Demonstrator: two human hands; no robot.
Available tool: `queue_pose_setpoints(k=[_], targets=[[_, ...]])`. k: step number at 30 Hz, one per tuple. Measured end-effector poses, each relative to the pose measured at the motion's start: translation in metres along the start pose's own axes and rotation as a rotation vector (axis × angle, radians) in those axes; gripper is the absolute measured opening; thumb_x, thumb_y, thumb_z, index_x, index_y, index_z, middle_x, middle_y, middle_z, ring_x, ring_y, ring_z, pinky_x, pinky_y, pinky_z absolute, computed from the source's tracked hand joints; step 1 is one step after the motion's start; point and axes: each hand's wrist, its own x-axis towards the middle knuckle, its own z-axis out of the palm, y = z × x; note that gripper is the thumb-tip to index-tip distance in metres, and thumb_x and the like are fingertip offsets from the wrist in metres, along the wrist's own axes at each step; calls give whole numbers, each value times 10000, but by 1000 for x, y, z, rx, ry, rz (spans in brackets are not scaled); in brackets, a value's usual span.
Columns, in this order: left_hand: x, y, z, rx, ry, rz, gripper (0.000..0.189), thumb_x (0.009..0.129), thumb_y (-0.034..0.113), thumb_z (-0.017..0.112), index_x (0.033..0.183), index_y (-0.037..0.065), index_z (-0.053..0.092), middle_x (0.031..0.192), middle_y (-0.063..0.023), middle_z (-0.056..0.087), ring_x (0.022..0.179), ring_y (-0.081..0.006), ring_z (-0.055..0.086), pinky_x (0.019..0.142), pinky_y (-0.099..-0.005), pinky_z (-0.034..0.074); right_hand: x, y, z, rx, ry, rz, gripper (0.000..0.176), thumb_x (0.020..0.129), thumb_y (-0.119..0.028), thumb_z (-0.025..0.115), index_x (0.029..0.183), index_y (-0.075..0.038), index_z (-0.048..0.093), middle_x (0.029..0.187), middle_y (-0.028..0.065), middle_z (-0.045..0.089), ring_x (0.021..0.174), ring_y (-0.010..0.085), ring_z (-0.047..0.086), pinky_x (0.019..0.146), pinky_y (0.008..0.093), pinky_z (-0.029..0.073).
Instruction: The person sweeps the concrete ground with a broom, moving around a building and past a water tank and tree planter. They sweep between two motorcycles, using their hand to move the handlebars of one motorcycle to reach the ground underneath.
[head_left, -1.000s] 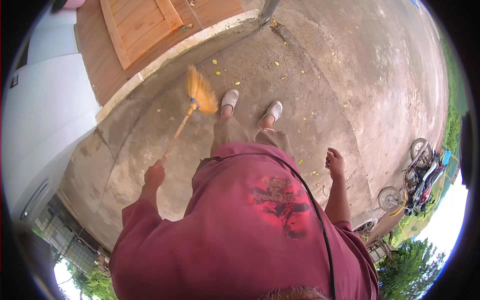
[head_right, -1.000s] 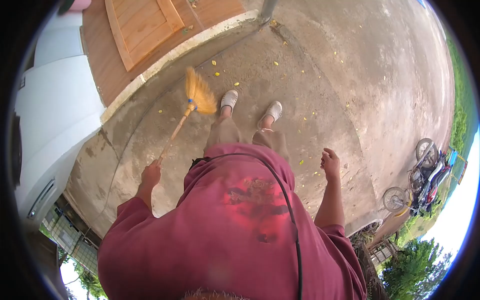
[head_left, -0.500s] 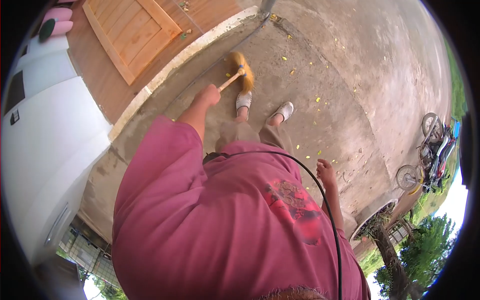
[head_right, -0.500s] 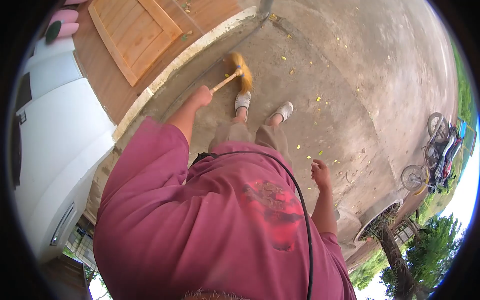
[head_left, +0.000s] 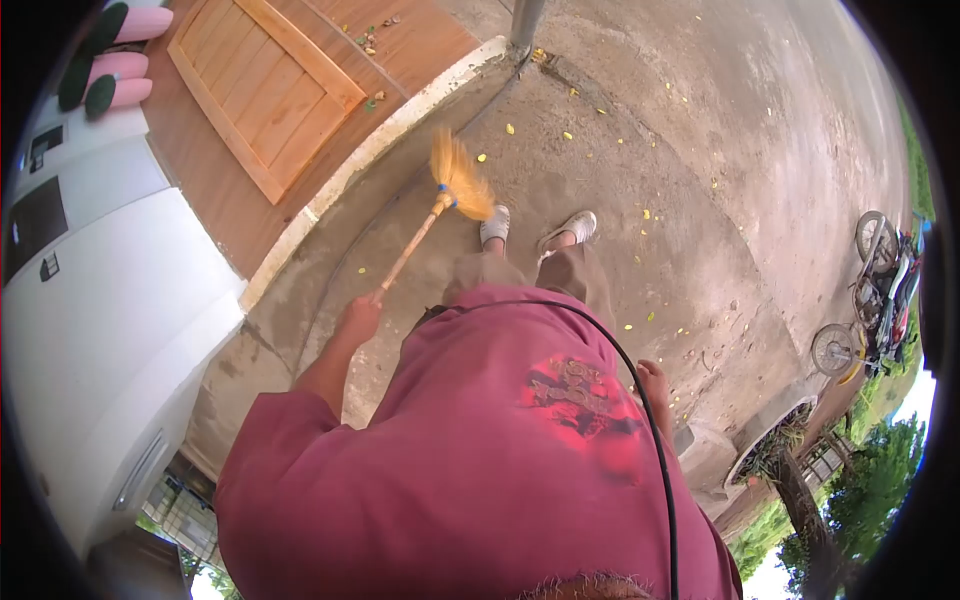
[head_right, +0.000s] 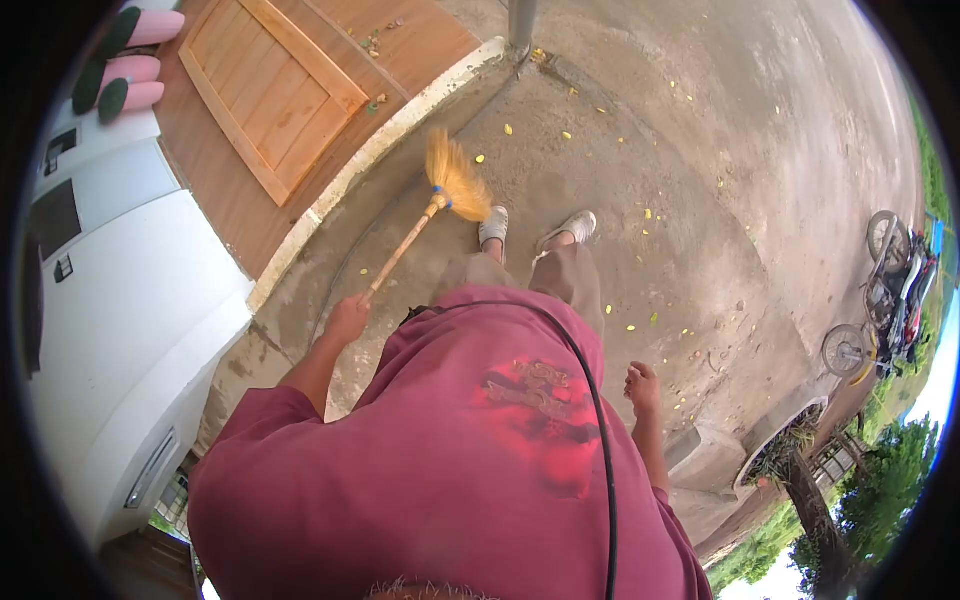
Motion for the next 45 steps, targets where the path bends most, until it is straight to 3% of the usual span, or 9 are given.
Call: queue_pose_setpoints(k=[3,4,8,15,17,21,27,31,45], targets=[[7,-54,34,237,-132,-215,316,976,240,550,1218,63,652,1192,-224,672,1121,-416,638,915,-513,519,32,67,10,-197,-112,-80,317,944,-159,631,1209,7,681,920,122,713,760,202,668,688,337,545],[12,-55,37,223,-127,-326,320,976,238,546,1217,60,657,1212,-216,671,1138,-410,636,927,-505,519,109,165,-3,-745,-274,-660,322,923,-155,638,1180,31,692,1052,166,741,938,247,707,816,345,551],[98,-26,64,370,-274,-320,345,960,239,559,1223,44,666,1253,-216,662,1182,-402,624,960,-488,516,118,74,2,-375,-288,-232,317,921,-171,633,1163,25,694,1032,152,740,957,240,703,818,350,555],[267,305,4,126,-25,-104,375,960,298,603,1147,-16,685,1171,-284,669,1127,-432,640,925,-506,524,131,-186,-94,26,-2,-140,314,985,-176,590,1258,-29,639,757,19,571,602,101,527,540,265,454],[345,350,4,236,74,191,354,966,301,603,1070,-20,710,1082,-279,691,1047,-430,667,861,-508,539,155,-216,-134,64,48,-190,312,991,-186,592,1258,-29,637,757,11,561,605,95,522,535,264,447],[317,459,-47,-252,89,195,283,973,270,606,1051,16,702,876,-209,694,803,-354,669,735,-465,513,183,-245,-191,33,91,-209,312,995,-186,595,1271,-47,631,760,-1,552,602,82,506,532,252,436],[232,387,-73,-263,149,195,237,979,228,617,1026,3,677,699,-98,607,632,-193,574,613,-386,462,175,-207,-192,183,83,-58,298,988,-191,601,1260,-72,633,747,-23,534,592,62,487,523,244,419],[163,343,-95,-419,-54,-101,223,984,205,614,976,-4,692,631,-28,547,541,-136,523,486,-338,392,159,-160,-140,202,31,165,255,967,-176,617,1198,-76,656,703,2,552,546,94,505,496,270,430],[410,533,-140,-763,-207,62,208,1033,286,550,1020,82,590,619,-4,498,410,-113,386,392,-321,292,73,-259,-44,265,148,-99,333,988,-169,605,1282,-13,619,775,21,566,598,79,511,531,250,456]])
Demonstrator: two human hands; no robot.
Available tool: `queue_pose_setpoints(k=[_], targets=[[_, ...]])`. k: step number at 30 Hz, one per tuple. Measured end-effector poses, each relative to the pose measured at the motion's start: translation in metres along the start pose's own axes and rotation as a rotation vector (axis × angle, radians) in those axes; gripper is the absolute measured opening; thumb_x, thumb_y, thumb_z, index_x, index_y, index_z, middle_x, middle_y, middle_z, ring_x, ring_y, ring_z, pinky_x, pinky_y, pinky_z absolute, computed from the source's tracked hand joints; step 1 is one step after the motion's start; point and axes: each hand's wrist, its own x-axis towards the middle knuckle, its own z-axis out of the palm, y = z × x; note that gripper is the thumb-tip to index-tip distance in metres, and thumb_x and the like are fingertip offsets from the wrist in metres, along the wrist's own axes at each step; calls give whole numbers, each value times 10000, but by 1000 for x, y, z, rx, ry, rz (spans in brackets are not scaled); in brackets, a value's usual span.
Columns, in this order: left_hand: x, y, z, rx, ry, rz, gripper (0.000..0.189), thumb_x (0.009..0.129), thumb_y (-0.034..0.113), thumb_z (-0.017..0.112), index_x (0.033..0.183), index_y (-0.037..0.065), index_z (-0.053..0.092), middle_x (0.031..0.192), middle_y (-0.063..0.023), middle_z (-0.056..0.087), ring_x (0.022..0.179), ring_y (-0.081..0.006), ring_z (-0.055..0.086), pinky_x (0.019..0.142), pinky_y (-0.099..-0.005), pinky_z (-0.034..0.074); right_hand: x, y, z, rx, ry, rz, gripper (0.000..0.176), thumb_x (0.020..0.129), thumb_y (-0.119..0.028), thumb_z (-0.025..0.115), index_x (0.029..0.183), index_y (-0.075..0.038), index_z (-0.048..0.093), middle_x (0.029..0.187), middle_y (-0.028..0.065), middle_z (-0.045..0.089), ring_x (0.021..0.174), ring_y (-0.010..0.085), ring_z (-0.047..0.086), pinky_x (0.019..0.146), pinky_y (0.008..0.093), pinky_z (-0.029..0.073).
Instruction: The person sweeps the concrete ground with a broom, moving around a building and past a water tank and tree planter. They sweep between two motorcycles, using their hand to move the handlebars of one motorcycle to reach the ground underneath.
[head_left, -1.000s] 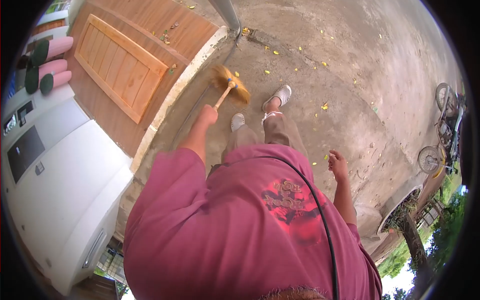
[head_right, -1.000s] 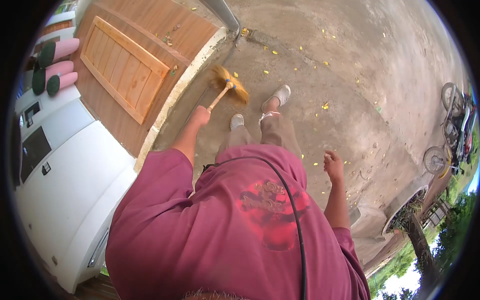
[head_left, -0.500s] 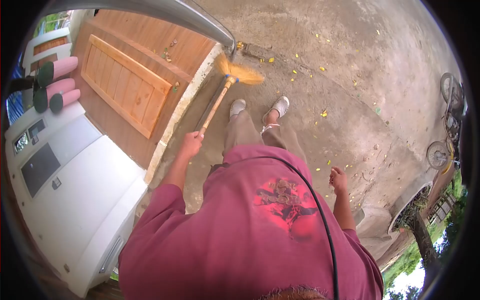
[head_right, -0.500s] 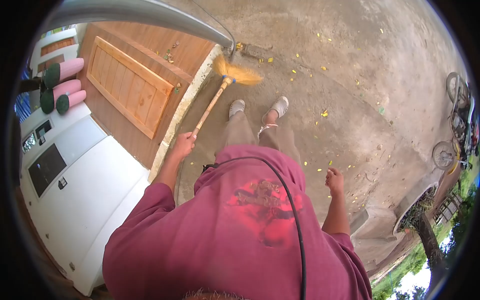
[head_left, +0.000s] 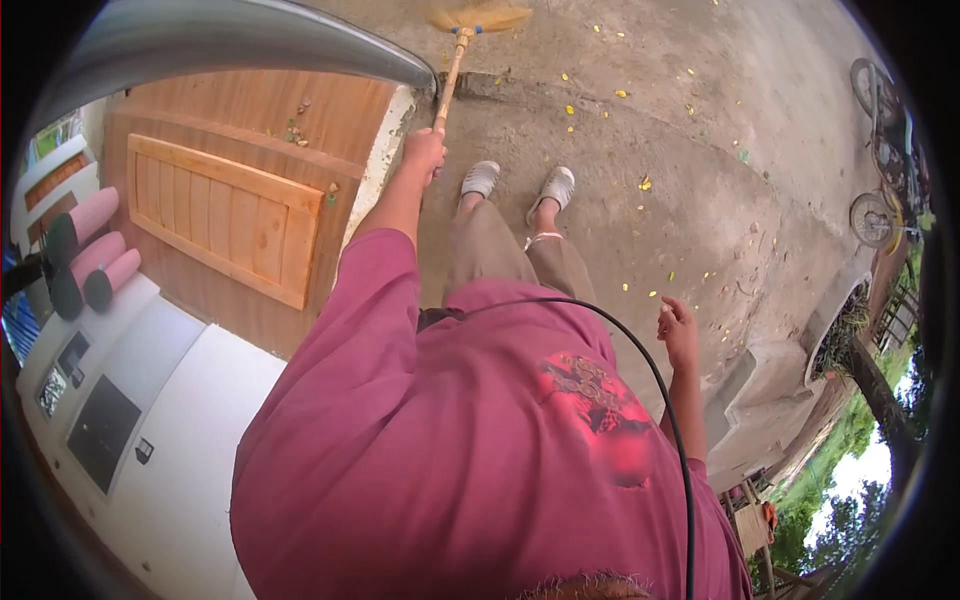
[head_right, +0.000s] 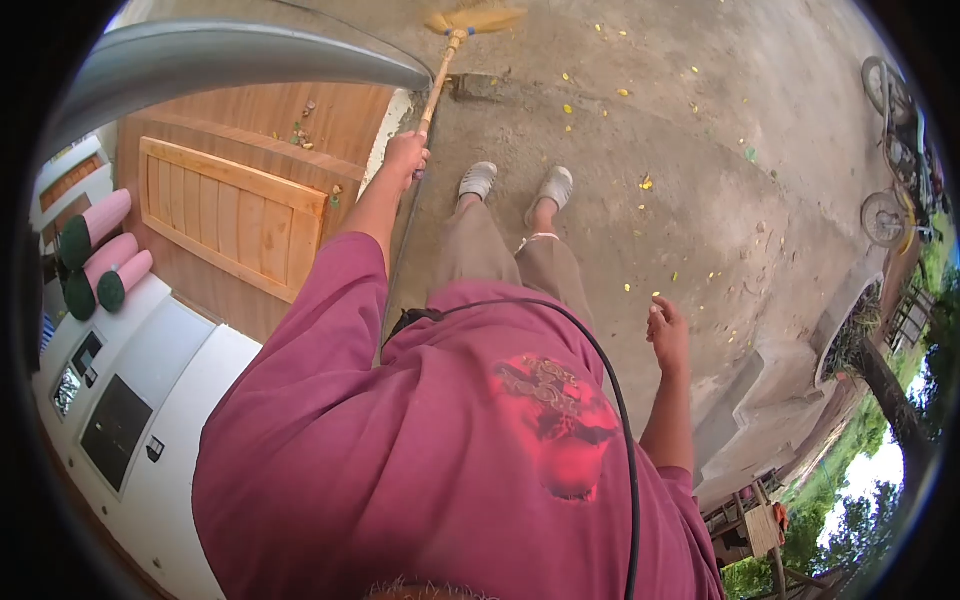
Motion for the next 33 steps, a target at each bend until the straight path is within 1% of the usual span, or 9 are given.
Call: queue_pose_setpoints(k=[6,9,13,15,16,20,23,28,33], targets=[[-100,-9,-57,-146,-162,-96,225,1056,317,501,1187,134,514,626,33,448,413,-72,337,395,-284,285,-79,108,61,247,7,271,335,977,-186,621,1273,-31,634,768,16,575,623,91,536,546,271,477],[-141,-19,-80,-149,-207,-295,201,1065,320,479,1141,137,511,630,43,440,421,-66,322,417,-273,275,-113,190,107,63,-54,293,329,956,-181,629,1254,-43,653,767,20,611,644,104,563,560,283,489],[-113,-21,-62,-54,-141,-517,213,1077,341,448,1039,140,508,631,69,425,431,-52,323,443,-255,271,-132,230,154,-87,-149,312,334,941,-189,639,1237,-34,661,778,33,637,651,105,578,557,283,495],[-56,-25,-44,-73,-180,-530,231,1079,344,447,1006,130,496,634,61,434,432,-64,326,453,-262,277,-128,206,165,130,-85,434,348,939,-197,644,1245,-32,654,776,30,631,637,101,571,551,280,494],[-31,-22,-31,70,-150,-413,236,1077,346,450,990,130,491,635,57,440,438,-70,337,453,-270,282,-123,187,165,240,-47,501,356,938,-202,646,1249,-30,650,775,29,628,630,99,567,547,278,493],[34,-6,15,187,-94,22,257,1053,307,493,889,111,525,636,-27,531,442,-144,454,381,-351,330,-126,119,142,298,147,137,338,956,-146,614,1266,-12,629,771,27,593,607,93,553,538,263,481],[1,37,58,452,-41,262,190,1063,312,459,1025,134,514,646,12,494,440,-95,413,383,-305,351,-150,95,132,429,226,71,327,958,-127,607,1261,-6,630,759,22,582,615,91,554,541,262,478],[-95,51,86,460,-173,280,159,1069,266,459,1014,124,505,640,14,477,436,-96,407,379,-273,341,-176,152,166,572,187,112,355,944,-175,638,1253,-1,635,770,27,598,629,98,563,554,268,485],[-203,-46,127,842,-410,308,169,1044,260,524,989,101,544,645,25,465,454,-76,396,391,-279,342,-196,177,204,744,160,21,371,941,-213,643,1251,-10,638,798,37,626,645,106,577,573,282,503]])
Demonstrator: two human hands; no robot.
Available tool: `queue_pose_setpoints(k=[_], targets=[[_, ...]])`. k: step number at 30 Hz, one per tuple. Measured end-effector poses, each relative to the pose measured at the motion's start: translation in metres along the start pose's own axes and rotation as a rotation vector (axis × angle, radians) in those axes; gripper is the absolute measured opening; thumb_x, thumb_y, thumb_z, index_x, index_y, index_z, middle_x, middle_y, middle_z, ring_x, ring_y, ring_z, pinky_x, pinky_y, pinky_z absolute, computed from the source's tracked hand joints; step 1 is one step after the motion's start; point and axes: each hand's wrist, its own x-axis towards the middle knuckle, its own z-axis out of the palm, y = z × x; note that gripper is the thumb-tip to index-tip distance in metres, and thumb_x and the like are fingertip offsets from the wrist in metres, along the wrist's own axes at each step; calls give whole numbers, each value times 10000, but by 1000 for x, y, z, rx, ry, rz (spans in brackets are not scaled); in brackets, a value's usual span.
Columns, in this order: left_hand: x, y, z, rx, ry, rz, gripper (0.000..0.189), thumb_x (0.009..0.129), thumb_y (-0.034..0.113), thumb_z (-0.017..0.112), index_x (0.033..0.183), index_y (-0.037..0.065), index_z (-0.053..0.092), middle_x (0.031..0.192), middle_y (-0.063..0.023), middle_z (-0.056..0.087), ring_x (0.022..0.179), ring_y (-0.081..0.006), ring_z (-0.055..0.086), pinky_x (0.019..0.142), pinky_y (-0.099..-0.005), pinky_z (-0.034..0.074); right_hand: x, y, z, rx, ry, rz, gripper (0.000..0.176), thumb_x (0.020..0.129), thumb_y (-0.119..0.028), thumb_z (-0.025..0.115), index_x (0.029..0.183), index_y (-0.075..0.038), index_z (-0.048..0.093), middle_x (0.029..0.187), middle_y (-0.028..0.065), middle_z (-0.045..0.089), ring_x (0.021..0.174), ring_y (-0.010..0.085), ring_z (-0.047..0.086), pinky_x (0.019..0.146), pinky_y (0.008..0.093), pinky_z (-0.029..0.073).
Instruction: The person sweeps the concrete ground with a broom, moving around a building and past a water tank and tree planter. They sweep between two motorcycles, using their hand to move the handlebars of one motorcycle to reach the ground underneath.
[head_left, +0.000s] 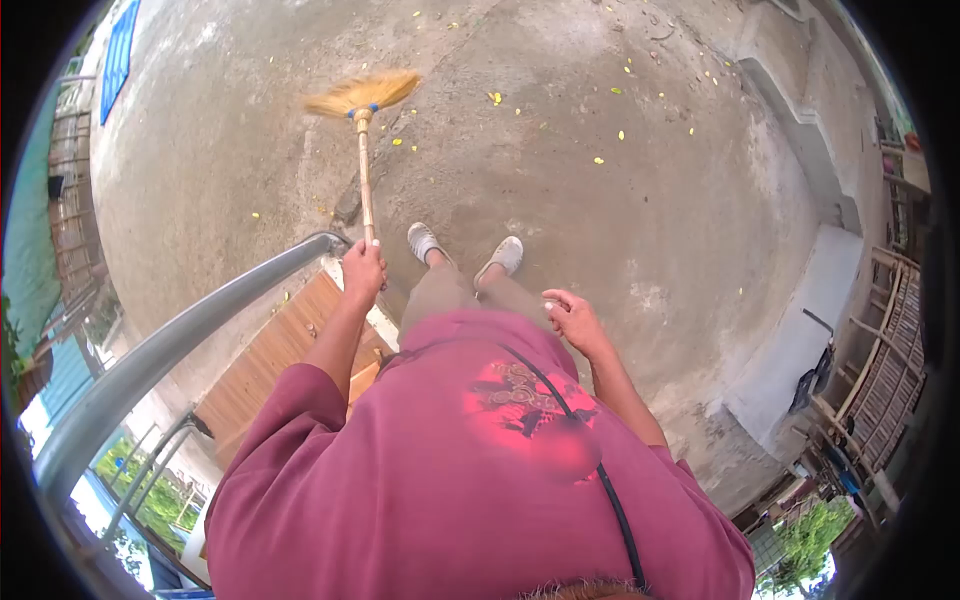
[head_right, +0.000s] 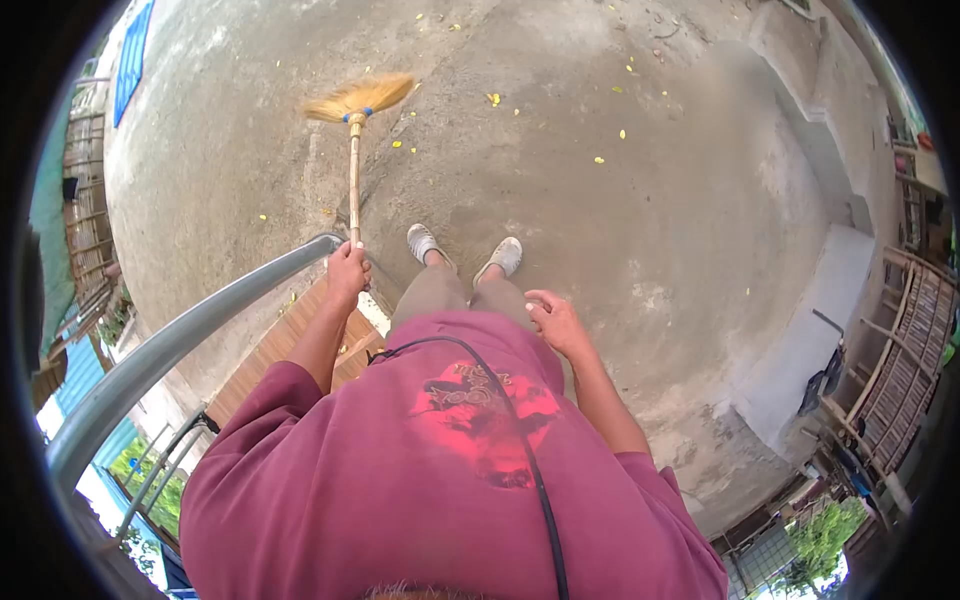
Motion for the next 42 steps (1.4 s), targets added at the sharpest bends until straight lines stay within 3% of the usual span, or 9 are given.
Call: queue_pose_setpoints(k=[5,7,11,18,22,26,33,37,42], targets=[[-60,6,134,309,-435,5,187,1019,214,555,1033,50,642,657,32,478,503,-82,433,436,-291,363,18,17,25,457,-67,53,402,1000,-357,584,1251,-45,627,954,64,657,760,149,627,641,317,525],[-63,-20,187,553,-570,315,252,1008,227,561,1069,4,660,695,-27,574,586,-124,524,527,-325,448,12,9,30,688,-35,147,421,1017,-392,558,1281,-66,596,1038,73,649,868,162,637,715,328,526],[-122,-12,274,852,-772,524,408,981,304,568,1178,-49,615,921,-246,713,884,-397,703,761,-482,531,5,24,16,1243,234,80,448,1035,-402,529,1339,-73,532,1144,83,632,1054,184,622,841,361,513],[-141,5,286,948,-1155,614,626,950,387,616,1436,16,481,1094,-247,703,1033,-412,675,901,-452,525,-27,98,-56,1549,539,144,161,1011,-204,577,1065,-52,572,911,79,609,825,217,627,716,411,538],[-59,43,198,1069,-1082,518,658,937,398,647,1448,18,480,1087,-230,708,1046,-370,683,922,-428,524,-2,188,-85,1314,961,504,131,1025,-199,547,953,-95,512,687,16,498,503,148,464,425,303,407],[68,52,9,1233,-721,447,535,932,389,642,1313,17,592,1075,-242,709,1036,-407,673,907,-490,519,55,234,-74,1054,860,616,60,973,-108,480,950,-60,507,655,62,477,475,167,448,399,326,376],[131,27,-362,1432,-61,19,466,897,341,671,1208,-6,664,1124,-275,692,1106,-393,662,947,-469,517,269,67,161,528,400,654,176,934,-92,456,809,-13,553,552,110,521,423,242,487,386,390,333],[97,40,-384,1310,-83,-16,428,896,311,676,1186,-3,679,1095,-270,700,1064,-378,682,924,-452,526,332,-125,290,920,-105,640,225,1026,-156,482,823,-58,479,591,13,458,432,128,416,378,284,350],[109,50,-314,1151,-226,202,428,912,301,672,1218,2,665,1052,-244,718,1002,-369,703,893,-429,537,338,-221,312,871,-497,506,60,1041,-165,508,1027,-119,472,680,-30,451,470,29,354,369,198,313]])
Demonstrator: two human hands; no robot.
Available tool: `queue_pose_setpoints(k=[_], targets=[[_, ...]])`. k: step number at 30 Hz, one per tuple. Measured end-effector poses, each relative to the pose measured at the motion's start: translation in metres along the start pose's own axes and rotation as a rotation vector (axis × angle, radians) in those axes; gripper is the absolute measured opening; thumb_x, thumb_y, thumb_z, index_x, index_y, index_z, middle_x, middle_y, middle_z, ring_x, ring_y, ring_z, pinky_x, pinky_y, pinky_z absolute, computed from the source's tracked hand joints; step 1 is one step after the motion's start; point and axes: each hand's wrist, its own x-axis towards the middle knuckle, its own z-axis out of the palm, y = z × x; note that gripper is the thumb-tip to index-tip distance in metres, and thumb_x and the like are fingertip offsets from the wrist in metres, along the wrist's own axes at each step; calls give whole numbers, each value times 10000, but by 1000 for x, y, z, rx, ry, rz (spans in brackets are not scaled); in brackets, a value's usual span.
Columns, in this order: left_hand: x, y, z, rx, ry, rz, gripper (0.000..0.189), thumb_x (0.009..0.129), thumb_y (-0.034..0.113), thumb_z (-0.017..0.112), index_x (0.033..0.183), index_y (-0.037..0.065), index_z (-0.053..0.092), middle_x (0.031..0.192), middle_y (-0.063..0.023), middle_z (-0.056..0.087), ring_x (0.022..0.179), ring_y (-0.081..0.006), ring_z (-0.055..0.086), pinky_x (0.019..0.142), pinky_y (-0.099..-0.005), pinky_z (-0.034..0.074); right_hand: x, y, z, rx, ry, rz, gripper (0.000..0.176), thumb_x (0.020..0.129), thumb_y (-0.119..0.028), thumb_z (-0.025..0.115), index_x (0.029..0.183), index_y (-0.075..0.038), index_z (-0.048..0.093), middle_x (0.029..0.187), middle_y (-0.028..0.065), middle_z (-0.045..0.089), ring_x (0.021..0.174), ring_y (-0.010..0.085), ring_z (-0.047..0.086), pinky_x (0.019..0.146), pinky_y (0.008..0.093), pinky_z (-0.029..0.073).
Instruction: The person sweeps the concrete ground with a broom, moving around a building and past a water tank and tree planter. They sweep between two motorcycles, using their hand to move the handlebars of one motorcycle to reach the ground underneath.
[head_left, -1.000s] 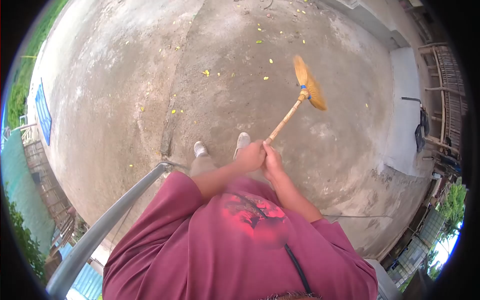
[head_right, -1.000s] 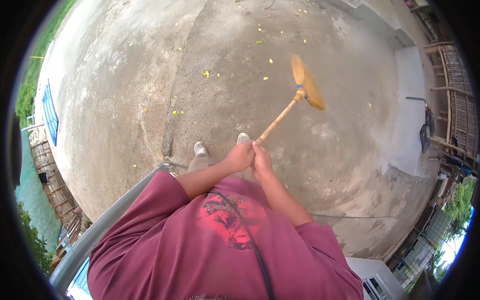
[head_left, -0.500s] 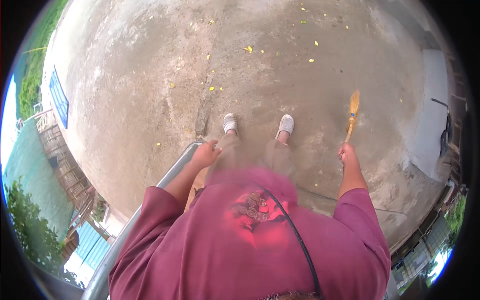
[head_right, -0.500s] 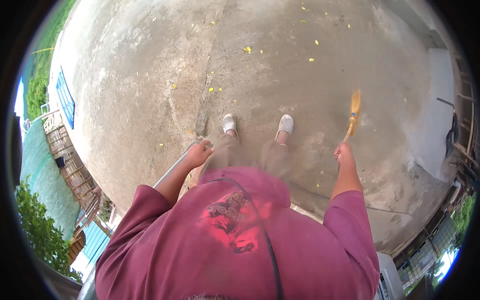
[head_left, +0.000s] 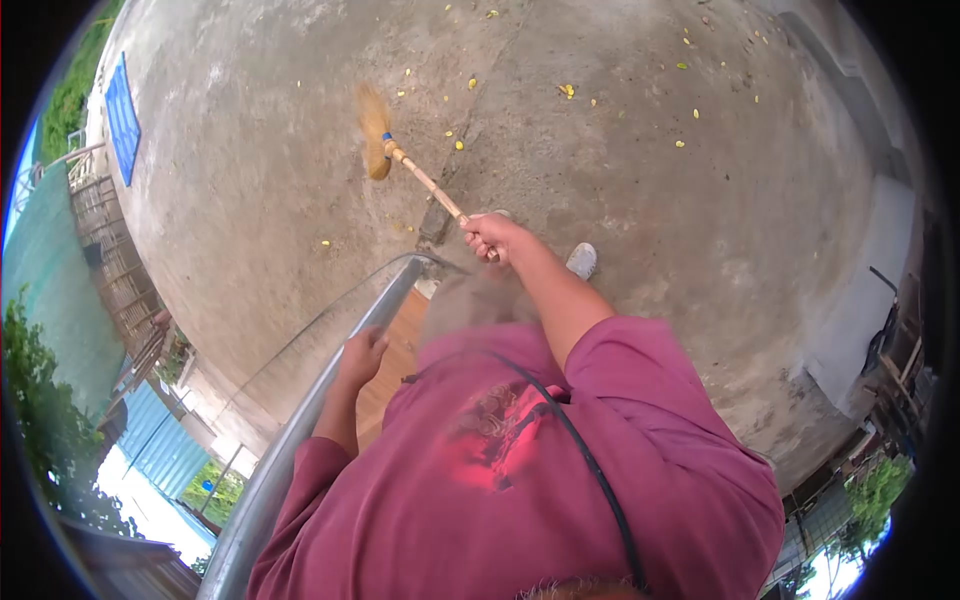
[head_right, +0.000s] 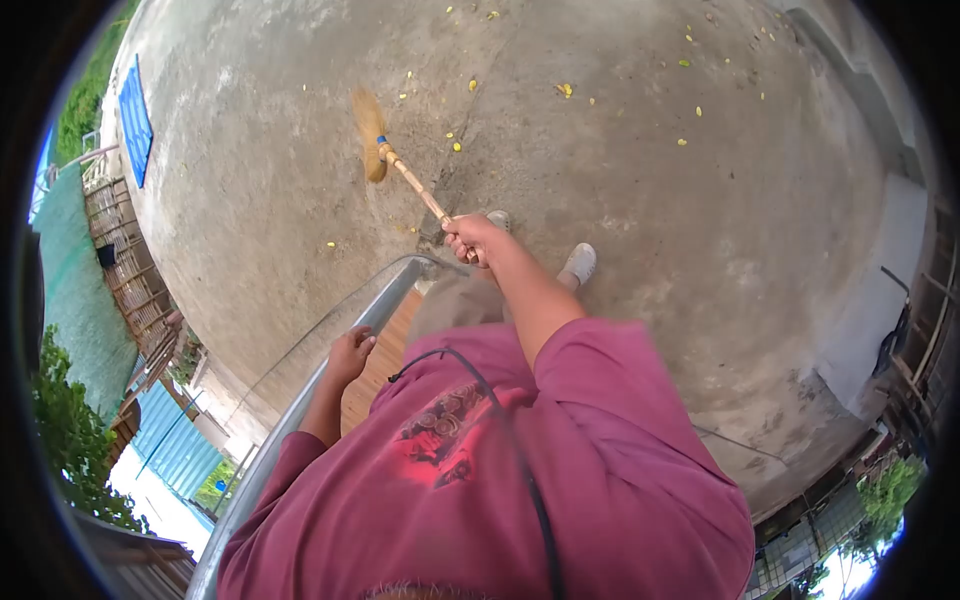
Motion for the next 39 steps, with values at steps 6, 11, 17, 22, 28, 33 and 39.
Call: queue_pose_setpoints(k=[6,11,17,22,28,33,39], targets=[[41,34,-6,-155,-77,101,428,921,303,664,1237,16,658,1047,-237,721,1008,-376,699,899,-431,539,-141,61,-49,-106,51,-131,148,1043,-225,537,1174,-156,532,727,-32,472,503,28,388,395,182,312],[115,-42,6,157,-181,77,415,915,287,670,1221,7,666,1020,-237,725,962,-366,706,862,-430,546,-300,137,-185,-311,631,-140,256,1029,-327,560,1078,-80,605,692,-4,555,515,95,524,428,251,393],[153,15,-32,257,-90,118,389,908,310,681,1178,31,693,1025,-235,721,977,-393,697,881,-452,541,-394,171,-345,-615,1132,120,215,901,-156,608,755,-3,645,573,102,601,454,219,580,433,376,450],[126,178,-76,153,-76,205,347,935,278,664,1182,35,677,958,-205,725,905,-348,710,782,-432,546,-346,123,-491,-654,1240,263,172,864,-113,579,752,-3,651,595,125,631,491,264,625,474,448,498],[72,287,-107,245,-181,243,345,930,240,674,1202,29,658,920,-183,724,883,-325,712,778,-415,545,-257,-70,-417,-566,1097,24,194,850,-97,532,724,-22,660,635,107,652,540,281,631,519,456,499],[77,310,-113,440,-160,289,363,927,243,670,1211,17,656,958,-194,717,905,-343,703,811,-434,547,-170,-183,-274,-536,703,-306,180,897,-145,630,812,4,685,618,87,628,511,198,588,451,401,431],[122,353,-126,374,-188,381,380,929,248,664,1205,-13,652,910,-206,731,860,-320,720,771,-417,549,-184,-190,-174,-273,207,-434,88,923,-143,651,971,-69,655,662,-23,541,494,65,479,409,260,366]])
